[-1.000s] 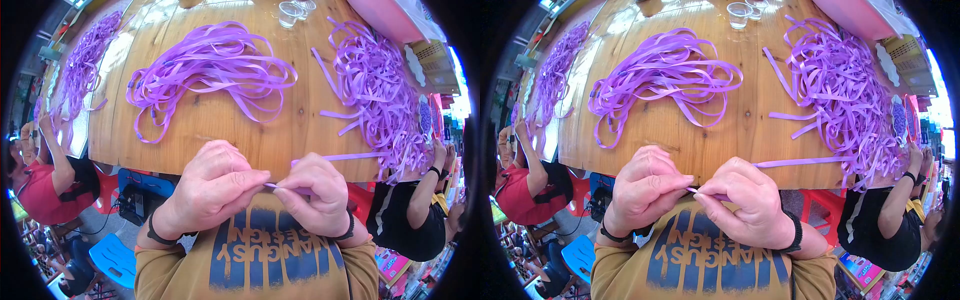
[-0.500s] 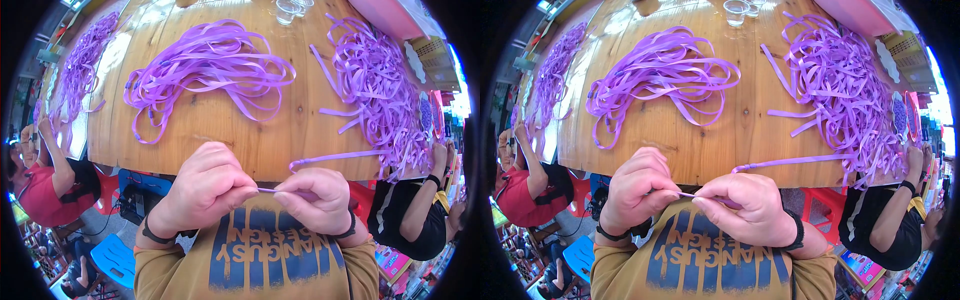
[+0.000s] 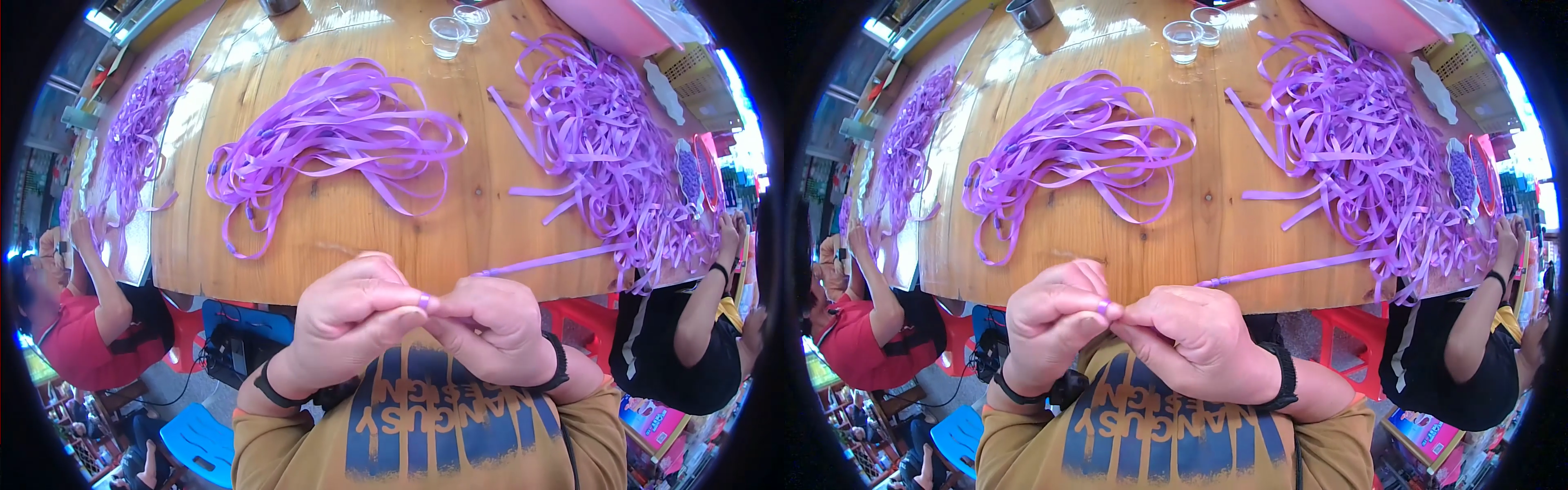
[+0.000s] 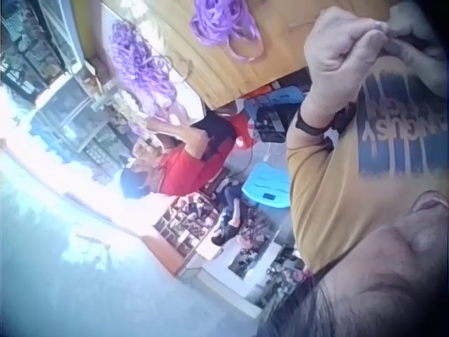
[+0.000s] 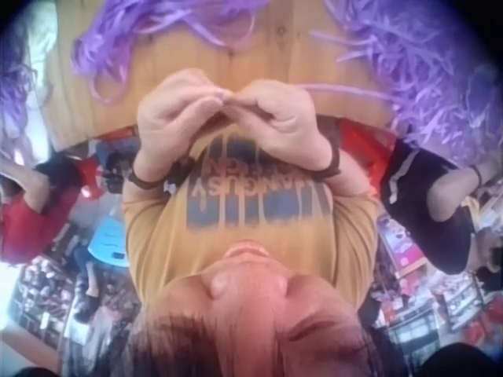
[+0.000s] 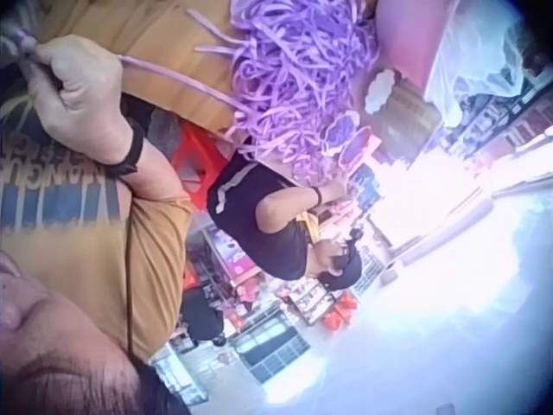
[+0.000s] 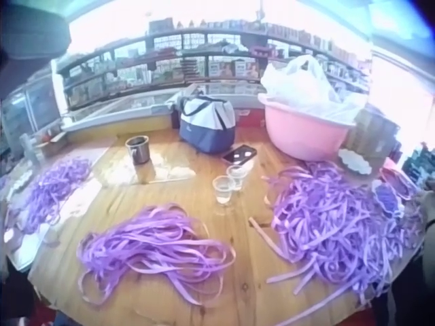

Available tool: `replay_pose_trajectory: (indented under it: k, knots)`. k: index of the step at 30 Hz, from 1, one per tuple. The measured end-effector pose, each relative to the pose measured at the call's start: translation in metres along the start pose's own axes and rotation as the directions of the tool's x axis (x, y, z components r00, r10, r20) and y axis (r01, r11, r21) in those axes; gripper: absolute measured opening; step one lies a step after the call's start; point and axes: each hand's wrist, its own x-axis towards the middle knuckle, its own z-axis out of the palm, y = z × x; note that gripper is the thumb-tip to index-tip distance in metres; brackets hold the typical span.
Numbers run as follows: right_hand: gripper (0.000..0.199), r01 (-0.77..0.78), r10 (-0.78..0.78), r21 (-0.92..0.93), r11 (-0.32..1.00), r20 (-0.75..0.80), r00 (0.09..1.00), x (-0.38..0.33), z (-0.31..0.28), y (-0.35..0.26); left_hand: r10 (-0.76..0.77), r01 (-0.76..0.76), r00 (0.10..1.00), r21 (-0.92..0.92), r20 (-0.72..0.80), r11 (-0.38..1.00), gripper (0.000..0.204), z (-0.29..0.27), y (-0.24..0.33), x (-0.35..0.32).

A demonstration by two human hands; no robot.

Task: Folding and organizing long purple ribbons at a table.

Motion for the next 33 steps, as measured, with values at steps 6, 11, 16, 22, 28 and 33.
replay_pose_trajectory:
  k: [6,11,16,22,28,33]
  knots:
    - [0.016,0.079,-0.090,-0.227,0.971,-0.040,0.995,-0.002,-0.004,0.005,0.208,-0.193,0.976,0.689,0.062,0.698,0.013,0.006,0.009,0.008]
    - [0.019,0.081,-0.083,-0.199,0.977,0.000,0.997,-0.004,-0.015,0.004,0.037,-0.137,0.982,0.569,0.184,0.811,0.006,0.001,0.012,0.013]
    - [0.023,0.005,-0.010,0.086,0.996,0.059,0.998,-0.004,-0.021,0.003,-0.129,0.031,0.923,0.263,0.363,0.964,0.009,-0.005,0.009,0.015]
    - [0.026,0.040,-0.041,0.014,0.999,0.038,0.998,-0.010,-0.026,0.000,-0.164,0.132,0.921,0.112,0.352,0.985,0.008,0.000,0.006,0.016]
    - [0.023,0.077,-0.077,-0.075,0.994,-0.004,0.997,-0.013,-0.028,0.001,-0.230,0.204,0.896,0.107,0.381,0.973,0.014,0.002,0.009,0.019]
    - [0.022,0.092,-0.092,-0.071,0.993,0.004,0.996,-0.014,-0.029,0.004,-0.260,0.223,0.904,0.146,0.340,0.964,0.011,0.008,0.009,0.021]
